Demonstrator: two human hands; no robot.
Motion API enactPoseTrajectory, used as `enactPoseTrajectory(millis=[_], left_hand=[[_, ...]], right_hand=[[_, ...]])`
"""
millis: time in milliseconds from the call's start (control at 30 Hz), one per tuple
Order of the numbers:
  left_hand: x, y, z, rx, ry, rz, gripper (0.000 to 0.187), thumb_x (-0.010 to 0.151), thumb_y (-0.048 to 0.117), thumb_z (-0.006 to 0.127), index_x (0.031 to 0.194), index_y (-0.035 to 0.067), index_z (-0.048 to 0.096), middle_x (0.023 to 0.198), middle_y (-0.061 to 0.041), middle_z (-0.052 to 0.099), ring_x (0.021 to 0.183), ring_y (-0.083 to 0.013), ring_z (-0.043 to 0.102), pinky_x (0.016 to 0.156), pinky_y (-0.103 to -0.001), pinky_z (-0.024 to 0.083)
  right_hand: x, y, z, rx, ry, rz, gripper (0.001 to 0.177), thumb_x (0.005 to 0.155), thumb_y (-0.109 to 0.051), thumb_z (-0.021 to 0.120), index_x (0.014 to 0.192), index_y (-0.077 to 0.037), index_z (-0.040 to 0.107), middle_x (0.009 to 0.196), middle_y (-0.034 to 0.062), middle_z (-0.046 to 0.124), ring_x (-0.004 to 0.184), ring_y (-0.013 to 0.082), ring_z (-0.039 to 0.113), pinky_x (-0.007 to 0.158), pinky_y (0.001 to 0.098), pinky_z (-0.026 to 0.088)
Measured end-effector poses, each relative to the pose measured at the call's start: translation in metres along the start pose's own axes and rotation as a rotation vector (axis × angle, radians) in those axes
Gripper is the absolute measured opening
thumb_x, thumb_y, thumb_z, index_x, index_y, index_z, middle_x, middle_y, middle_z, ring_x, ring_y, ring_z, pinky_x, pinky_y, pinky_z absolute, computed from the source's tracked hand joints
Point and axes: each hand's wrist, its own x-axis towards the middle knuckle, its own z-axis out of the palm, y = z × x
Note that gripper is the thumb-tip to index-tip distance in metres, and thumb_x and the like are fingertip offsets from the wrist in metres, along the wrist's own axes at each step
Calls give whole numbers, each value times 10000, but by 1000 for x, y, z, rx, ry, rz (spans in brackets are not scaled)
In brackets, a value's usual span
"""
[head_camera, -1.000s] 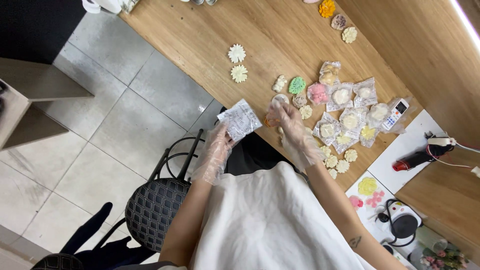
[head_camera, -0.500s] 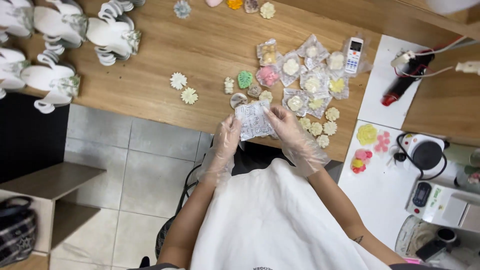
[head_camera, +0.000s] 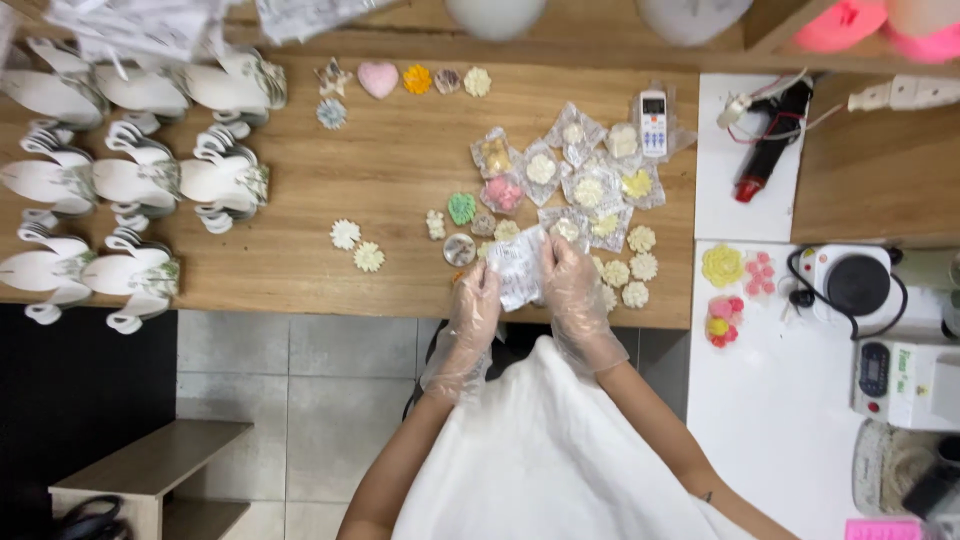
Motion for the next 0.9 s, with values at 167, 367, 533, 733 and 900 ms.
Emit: enactPoseTrajectory(millis=[167, 367, 533, 733, 900], left_hand=[[6, -12, -1, -107, -14, 18, 236, 970, 162, 598, 1121, 14, 704, 891, -29, 744, 784, -84, 645, 700, -311, 564], [5, 27, -9, -39, 12, -18, 256, 966, 182, 631, 1154, 32, 721, 928, -56, 764, 801, -112, 687, 718, -330, 575], [18, 17, -18, 146, 250, 30, 318, 1055, 289, 551, 1181, 32, 689, 955, -108, 727, 825, -163, 693, 711, -352, 544], [37, 26, -34, -143, 334, -33, 281, 1006, 293, 620, 1059, 27, 692, 849, -116, 753, 731, -177, 672, 635, -344, 554], [39, 58, -45, -224, 392, -40, 230, 997, 288, 578, 965, 63, 614, 803, -41, 714, 643, -98, 632, 523, -280, 533]], right_hand=[[10, 23, 21, 186, -20, -21, 339, 1059, -275, 498, 911, -2, 635, 706, 254, 588, 611, 375, 537, 596, 462, 481], [10, -25, 5, 192, -79, -34, 289, 1028, -265, 537, 938, -23, 665, 697, 233, 628, 556, 345, 550, 582, 443, 502], [11, -51, 10, 91, -48, -200, 216, 983, -267, 603, 1010, -74, 695, 734, 233, 687, 646, 383, 710, 544, 473, 537], [11, -71, 13, 27, -19, -317, 203, 931, -272, 661, 1022, -104, 729, 760, 210, 721, 682, 380, 734, 562, 476, 567], [5, -100, -9, 180, -8, -358, 147, 955, -187, 654, 1015, -62, 704, 728, 223, 689, 634, 338, 755, 519, 423, 549]])
